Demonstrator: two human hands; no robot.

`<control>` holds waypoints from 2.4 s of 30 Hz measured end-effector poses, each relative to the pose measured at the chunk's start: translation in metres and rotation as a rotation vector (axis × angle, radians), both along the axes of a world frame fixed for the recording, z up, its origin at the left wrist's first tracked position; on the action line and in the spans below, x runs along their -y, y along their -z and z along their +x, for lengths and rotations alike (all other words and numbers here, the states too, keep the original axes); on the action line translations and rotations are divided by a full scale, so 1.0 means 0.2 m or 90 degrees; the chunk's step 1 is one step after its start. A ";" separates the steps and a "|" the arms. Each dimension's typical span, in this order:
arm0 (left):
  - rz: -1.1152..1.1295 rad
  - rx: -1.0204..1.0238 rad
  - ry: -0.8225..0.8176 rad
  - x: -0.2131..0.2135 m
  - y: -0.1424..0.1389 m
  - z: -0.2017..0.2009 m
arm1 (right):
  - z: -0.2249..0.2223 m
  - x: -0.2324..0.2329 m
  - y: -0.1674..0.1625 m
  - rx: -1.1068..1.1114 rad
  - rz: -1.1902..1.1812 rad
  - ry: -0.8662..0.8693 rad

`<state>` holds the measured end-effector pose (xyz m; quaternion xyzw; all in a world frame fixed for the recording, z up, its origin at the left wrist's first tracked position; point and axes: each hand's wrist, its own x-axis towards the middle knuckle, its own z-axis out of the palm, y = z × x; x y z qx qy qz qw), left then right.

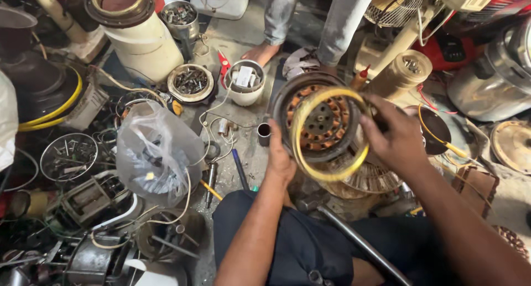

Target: The person assembles an electrical motor by placing a red circular component onto a stator, then uses a hammer and screwdriver to secure it. They then connect wires to the motor terminals.

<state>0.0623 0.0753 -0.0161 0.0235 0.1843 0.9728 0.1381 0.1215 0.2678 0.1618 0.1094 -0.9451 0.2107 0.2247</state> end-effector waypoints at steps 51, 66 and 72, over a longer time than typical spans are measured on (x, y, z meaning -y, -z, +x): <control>-0.038 -0.022 -0.014 0.01 -0.01 0.00 | -0.22 -0.06 0.35 0.357 -0.842 -0.058; -0.051 0.005 -0.044 0.06 0.05 -0.05 | -0.21 0.12 0.36 0.335 -0.848 0.065; -0.070 0.009 -0.088 0.17 0.04 -0.06 | -0.15 0.09 0.49 0.360 -0.920 -0.192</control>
